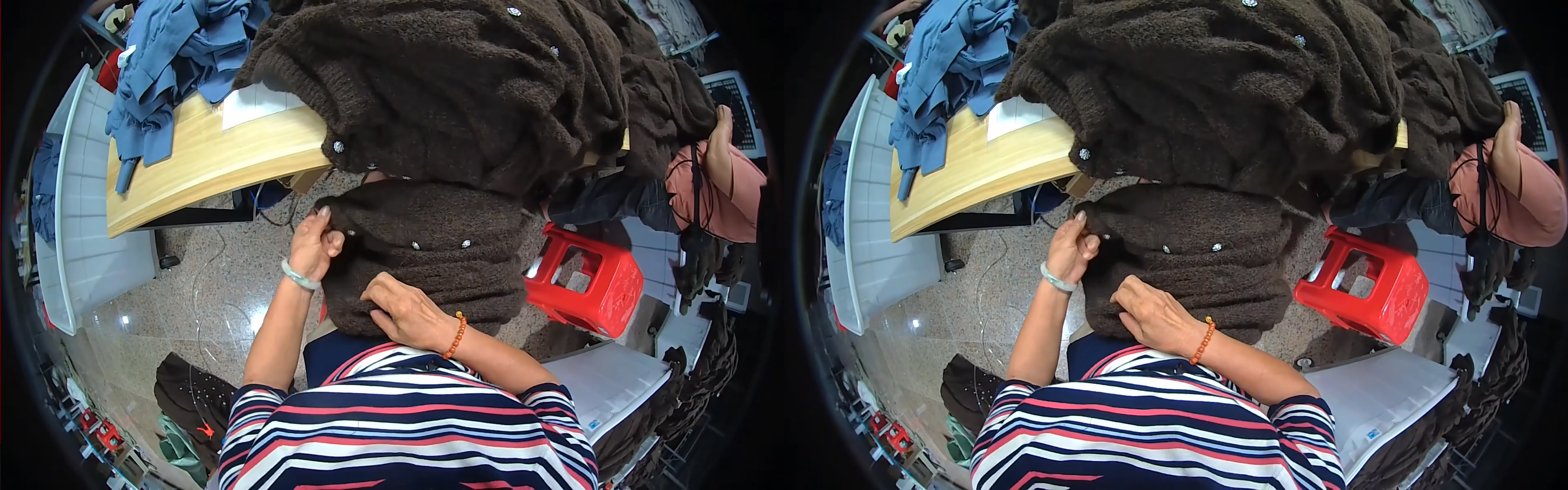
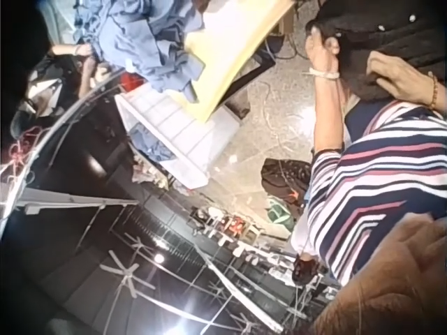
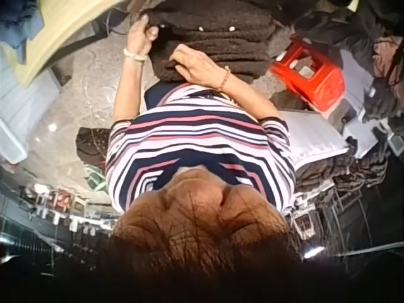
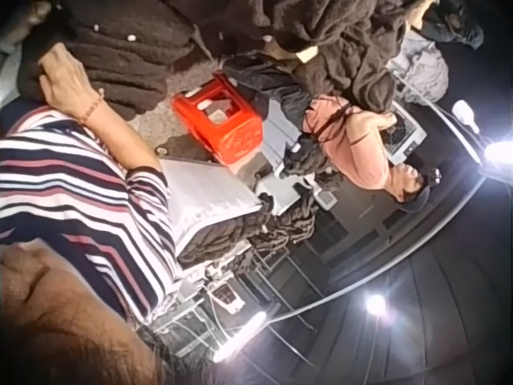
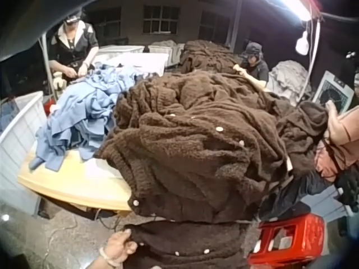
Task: Trimming excess threads from manufactured sweaters using scissors.
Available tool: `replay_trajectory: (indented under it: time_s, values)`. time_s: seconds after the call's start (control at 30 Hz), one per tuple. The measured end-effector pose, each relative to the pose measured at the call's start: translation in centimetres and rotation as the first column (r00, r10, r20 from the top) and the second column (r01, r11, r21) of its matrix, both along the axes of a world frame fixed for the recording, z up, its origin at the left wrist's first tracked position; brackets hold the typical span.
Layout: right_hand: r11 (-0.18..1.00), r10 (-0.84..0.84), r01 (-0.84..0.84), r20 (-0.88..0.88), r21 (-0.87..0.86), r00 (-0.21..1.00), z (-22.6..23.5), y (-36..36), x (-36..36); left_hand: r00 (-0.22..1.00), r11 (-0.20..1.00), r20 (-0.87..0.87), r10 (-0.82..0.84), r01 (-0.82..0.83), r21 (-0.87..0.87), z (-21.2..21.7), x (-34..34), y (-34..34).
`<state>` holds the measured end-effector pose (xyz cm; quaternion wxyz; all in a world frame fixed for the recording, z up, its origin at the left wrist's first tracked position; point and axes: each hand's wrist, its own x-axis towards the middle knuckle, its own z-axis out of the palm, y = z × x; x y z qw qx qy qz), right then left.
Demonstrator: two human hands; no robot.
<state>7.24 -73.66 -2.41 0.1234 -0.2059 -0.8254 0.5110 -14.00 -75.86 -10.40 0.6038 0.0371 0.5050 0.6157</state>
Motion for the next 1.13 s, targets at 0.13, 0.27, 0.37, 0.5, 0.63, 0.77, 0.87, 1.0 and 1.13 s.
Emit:
replay_trajectory:
  time_s: [0.13,0.27,0.37,0.5,0.63,0.77,0.87,1.0,1.13]
  values:
    - [0.998,-0.023,0.024,-0.029,0.051,0.999,-0.7,0.1,-0.3,0.982,0.991,0.133,-0.132,0.126,0.055,0.0,1.5,-1.3]
    - [0.997,-0.054,0.057,-0.048,0.057,0.997,-0.8,0.2,-0.5,0.922,0.938,-0.197,-0.333,0.303,-0.169,-1.3,3.3,-2.2]
    - [0.997,-0.056,0.058,-0.042,0.057,0.998,-1.0,0.4,-0.3,0.889,0.918,-0.257,-0.379,0.328,-0.222,-2.2,3.3,-2.0]
    - [0.990,-0.058,0.062,-0.029,0.125,0.998,-0.5,0.8,-0.4,0.901,0.927,-0.220,-0.375,0.357,-0.117,1.2,2.0,-2.1]
    - [0.959,-0.083,0.093,-0.051,0.268,0.995,0.9,0.7,-1.0,0.924,0.942,-0.206,-0.322,0.333,0.023,5.8,2.1,-3.9]
    - [0.927,-0.128,0.135,-0.043,0.351,0.991,1.1,0.5,-1.2,0.954,0.954,-0.080,-0.289,0.294,0.055,2.9,3.1,-5.2]
    - [0.908,-0.174,0.161,-0.003,0.386,0.985,2.0,0.1,-1.1,0.962,0.955,-0.028,-0.272,0.273,0.111,3.6,3.6,-5.5]
    - [0.874,-0.206,0.183,0.002,0.449,0.978,1.6,0.0,-0.7,0.959,0.959,-0.138,-0.248,0.264,0.106,4.2,4.2,-5.1]
    - [0.851,-0.216,0.199,-0.022,0.486,0.976,1.1,0.4,-0.5,0.935,0.969,-0.288,-0.205,0.236,0.077,4.2,4.6,-4.6]
